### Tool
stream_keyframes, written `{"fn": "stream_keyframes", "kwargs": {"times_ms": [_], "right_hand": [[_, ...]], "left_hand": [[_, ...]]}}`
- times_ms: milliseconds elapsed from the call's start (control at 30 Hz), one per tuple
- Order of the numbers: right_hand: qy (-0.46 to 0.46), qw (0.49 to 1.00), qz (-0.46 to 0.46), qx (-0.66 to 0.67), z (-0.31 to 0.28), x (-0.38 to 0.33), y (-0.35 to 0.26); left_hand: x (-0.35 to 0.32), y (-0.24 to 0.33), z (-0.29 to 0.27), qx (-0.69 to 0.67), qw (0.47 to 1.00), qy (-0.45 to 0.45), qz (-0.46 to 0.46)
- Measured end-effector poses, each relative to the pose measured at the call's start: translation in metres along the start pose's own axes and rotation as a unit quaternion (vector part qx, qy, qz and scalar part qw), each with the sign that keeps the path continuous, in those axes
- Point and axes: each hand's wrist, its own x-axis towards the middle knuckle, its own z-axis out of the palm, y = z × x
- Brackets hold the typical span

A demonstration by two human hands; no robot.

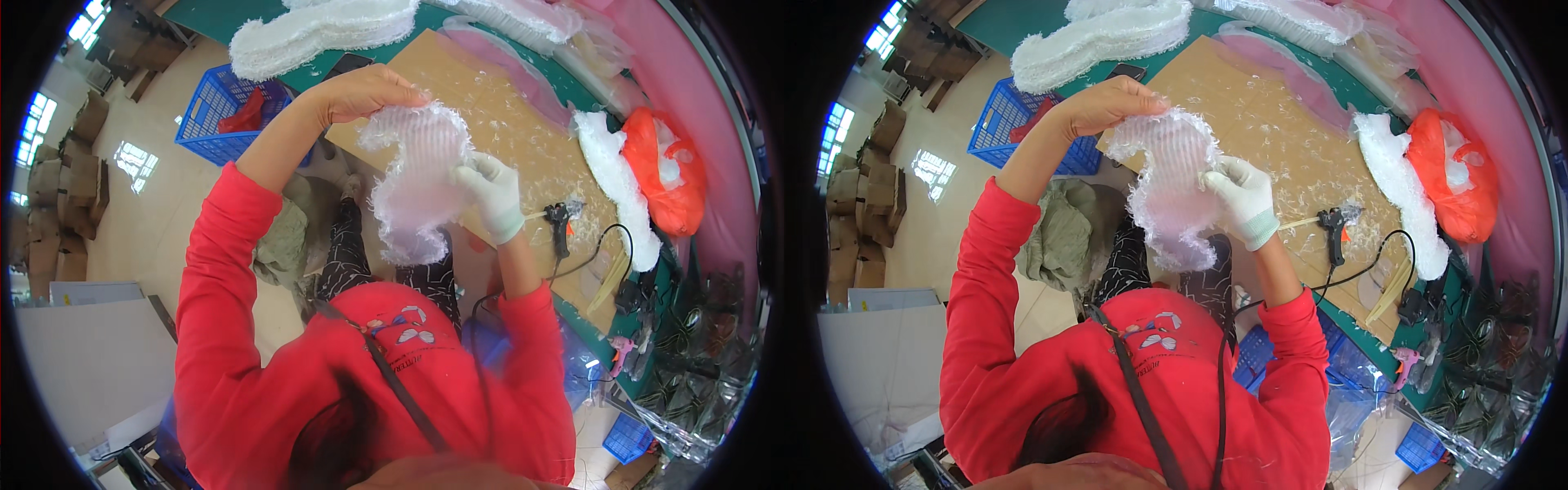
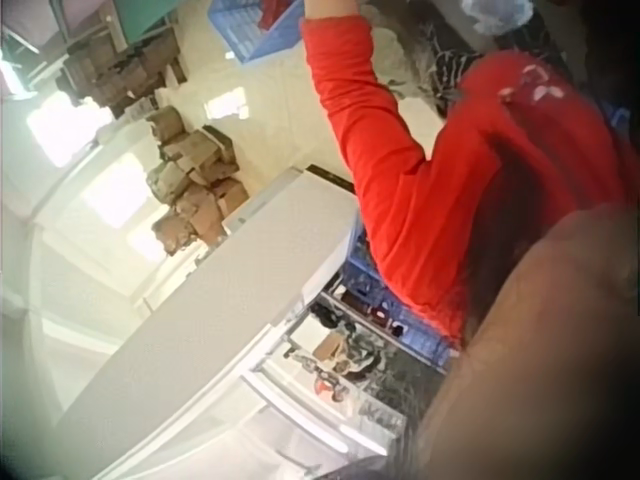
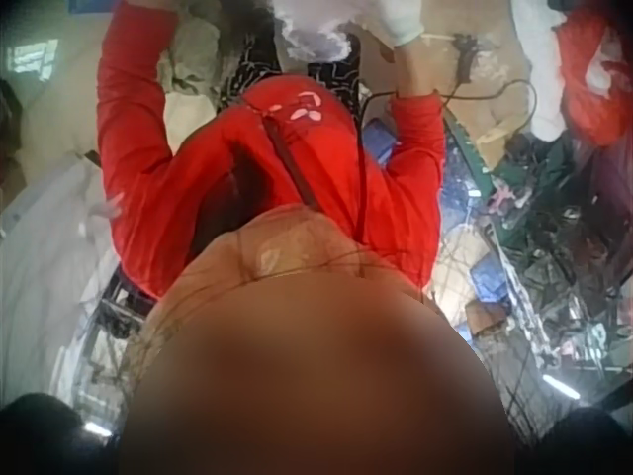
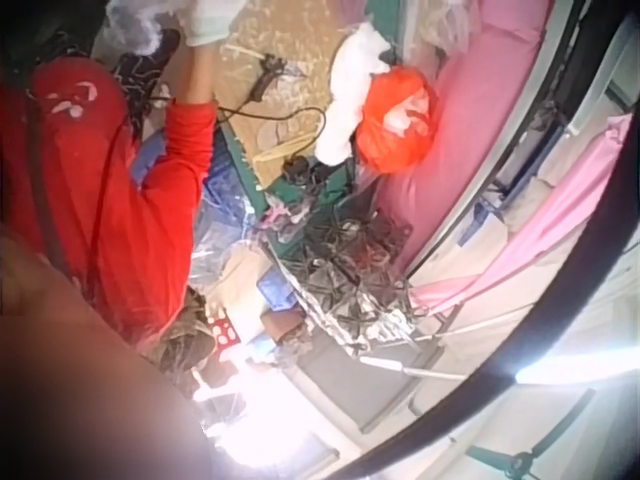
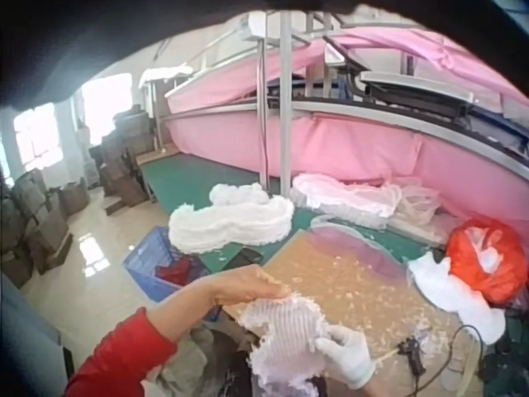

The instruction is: Applying hot glue to white decorative parts at a manual workstation.

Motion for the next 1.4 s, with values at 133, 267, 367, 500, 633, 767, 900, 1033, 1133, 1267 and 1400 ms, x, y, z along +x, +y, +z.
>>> {"fn": "stream_keyframes", "kwargs": {"times_ms": [133, 267, 367, 500, 633, 767, 900, 1033, 1133, 1267, 1400], "right_hand": [[-0.011, 1.000, -0.012, -0.002, -0.001, 0.002, 0.008], [-0.008, 0.999, -0.015, 0.049, -0.001, 0.005, 0.020], [-0.005, 1.000, -0.001, 0.007, 0.001, 0.003, 0.014], [0.007, 1.000, 0.015, 0.017, 0.005, 0.001, 0.011], [-0.007, 1.000, -0.005, 0.011, 0.006, -0.002, 0.014], [-0.009, 1.000, -0.013, -0.001, 0.006, -0.010, 0.010], [0.032, 0.997, -0.020, -0.060, 0.005, -0.020, 0.007], [0.124, 0.964, -0.087, -0.217, -0.023, -0.037, 0.012], [0.302, 0.871, -0.077, -0.381, -0.070, -0.059, 0.022], [0.421, 0.745, -0.021, -0.517, -0.140, -0.100, 0.034], [0.345, 0.770, 0.141, -0.518, -0.157, -0.107, 0.042]], "left_hand": [[-0.006, 0.002, 0.003, 0.018, 0.999, -0.003, 0.040], [-0.014, 0.005, 0.006, 0.080, 0.993, -0.003, 0.083], [-0.017, 0.005, 0.010, 0.124, 0.984, 0.005, 0.128], [-0.018, 0.000, 0.010, 0.159, 0.977, 0.034, 0.136], [-0.024, 0.000, 0.011, 0.195, 0.971, 0.049, 0.129], [-0.030, 0.003, 0.016, 0.178, 0.971, 0.041, 0.154], [-0.031, 0.008, 0.020, 0.222, 0.963, 0.044, 0.148], [-0.035, 0.004, 0.024, 0.190, 0.971, 0.059, 0.131], [-0.033, 0.001, 0.023, 0.151, 0.979, 0.060, 0.124], [-0.031, 0.008, 0.025, 0.102, 0.985, 0.085, 0.108], [-0.029, 0.026, 0.026, 0.089, 0.988, 0.065, 0.108]]}}
